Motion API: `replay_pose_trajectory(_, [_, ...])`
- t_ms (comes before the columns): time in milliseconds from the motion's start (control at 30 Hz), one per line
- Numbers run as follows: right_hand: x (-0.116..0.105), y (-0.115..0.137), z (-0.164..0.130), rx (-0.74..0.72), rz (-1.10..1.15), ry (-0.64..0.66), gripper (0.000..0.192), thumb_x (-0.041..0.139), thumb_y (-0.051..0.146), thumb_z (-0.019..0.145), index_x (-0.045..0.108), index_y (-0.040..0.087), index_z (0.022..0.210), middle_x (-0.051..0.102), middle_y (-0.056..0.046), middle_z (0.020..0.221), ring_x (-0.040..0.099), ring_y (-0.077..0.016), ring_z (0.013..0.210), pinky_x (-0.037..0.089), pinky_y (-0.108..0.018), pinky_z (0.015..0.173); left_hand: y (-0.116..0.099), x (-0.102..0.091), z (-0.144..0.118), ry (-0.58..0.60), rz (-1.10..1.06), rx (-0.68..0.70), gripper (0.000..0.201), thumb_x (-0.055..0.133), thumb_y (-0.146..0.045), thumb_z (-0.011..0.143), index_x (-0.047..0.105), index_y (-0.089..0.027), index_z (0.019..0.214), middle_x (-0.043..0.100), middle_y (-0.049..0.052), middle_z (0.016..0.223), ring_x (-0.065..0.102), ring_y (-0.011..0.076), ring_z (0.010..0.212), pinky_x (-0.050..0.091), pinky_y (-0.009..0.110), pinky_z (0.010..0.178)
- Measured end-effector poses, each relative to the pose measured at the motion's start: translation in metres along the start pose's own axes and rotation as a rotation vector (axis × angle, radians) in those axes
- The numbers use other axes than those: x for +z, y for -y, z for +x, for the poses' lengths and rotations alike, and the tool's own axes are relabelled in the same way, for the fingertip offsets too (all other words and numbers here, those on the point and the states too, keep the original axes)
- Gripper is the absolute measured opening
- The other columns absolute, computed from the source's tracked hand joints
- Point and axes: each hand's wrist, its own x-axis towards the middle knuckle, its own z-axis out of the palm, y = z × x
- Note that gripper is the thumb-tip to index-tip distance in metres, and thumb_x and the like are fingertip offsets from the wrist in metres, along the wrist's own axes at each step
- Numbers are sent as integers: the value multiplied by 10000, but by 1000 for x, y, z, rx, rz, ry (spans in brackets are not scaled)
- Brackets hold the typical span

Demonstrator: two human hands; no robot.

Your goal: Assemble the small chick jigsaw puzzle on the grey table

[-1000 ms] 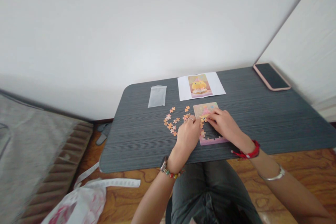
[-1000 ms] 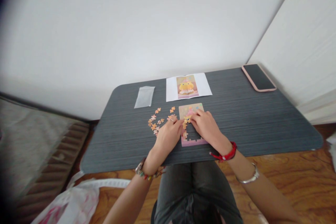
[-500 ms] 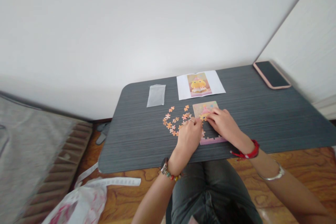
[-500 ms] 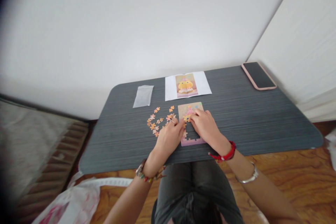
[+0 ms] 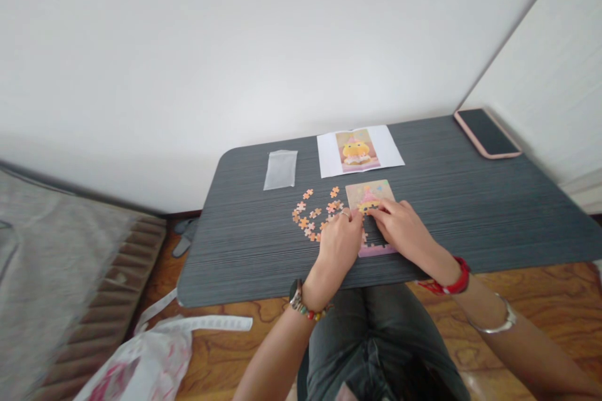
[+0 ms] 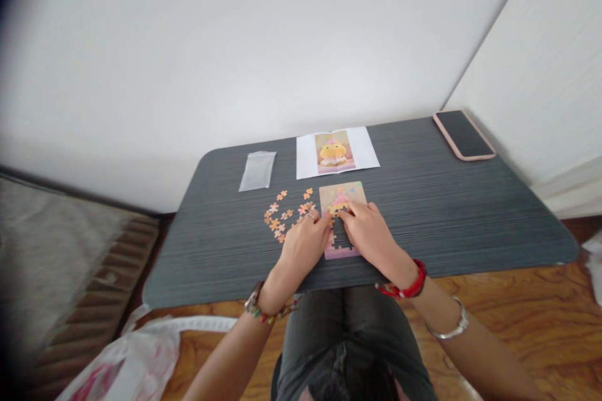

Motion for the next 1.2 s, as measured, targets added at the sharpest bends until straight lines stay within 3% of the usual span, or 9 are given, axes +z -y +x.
replay_pose_trajectory(500, [-1, 1, 3, -5, -29, 59, 241, 410, 142, 867, 625, 166, 975, 621, -98, 972, 549, -193, 866, 302, -314, 691, -1, 1, 2, -14, -27, 9, 221, 389, -213, 907, 498, -199, 1099, 578, 67, 930, 608, 190, 889, 488, 267, 693])
replay_pose_trajectory(700, [-6, 3, 8, -46, -91, 120, 204, 429, 128, 856, 620, 148, 922, 616, -102, 904, 555, -196, 816, 303, -319, 688, -2, 0, 6, 17, -53, 13, 199, 374, -212, 915, 534, -182, 1029, 582, 81, 936, 600, 190, 915, 487, 275, 726])
replay_pose_trajectory(867, [0, 0, -2, -17, -58, 41, 260, 395, 126, 875, 609, 149, 1021, 621, -100, 972, 560, -194, 855, 311, -316, 691, -3, -3, 5, 18, -52, 7, 203, 381, -208, 909, 534, -187, 1039, 586, 72, 947, 605, 191, 890, 487, 275, 713])
replay_pose_trajectory(1000, [1, -7, -18, 46, -26, -29, 275, 392, 162, 890, 613, 147, 1053, 618, -104, 969, 558, -200, 890, 330, -317, 708, 0, -3, -2, 0, -62, 5, 282, 350, -230, 921, 481, -222, 1170, 584, 55, 962, 610, 181, 853, 486, 264, 681])
replay_pose_trajectory(1100, [-2, -15, -30, 104, -16, -70, 282, 401, 191, 890, 610, 148, 1074, 606, -96, 916, 557, -194, 836, 344, -314, 692, 6, -6, -8, -10, -74, -24, 348, 362, -273, 923, 407, -256, 1268, 579, 52, 990, 611, 165, 850, 480, 245, 693])
replay_pose_trajectory(1200, [-2, -26, -37, 157, 4, -92, 302, 402, 264, 901, 600, 165, 1106, 582, -77, 843, 549, -193, 783, 361, -309, 655, 10, -9, -8, -31, -68, -59, 331, 346, -287, 928, 438, -261, 1245, 571, 59, 1035, 607, 158, 869, 475, 232, 710])
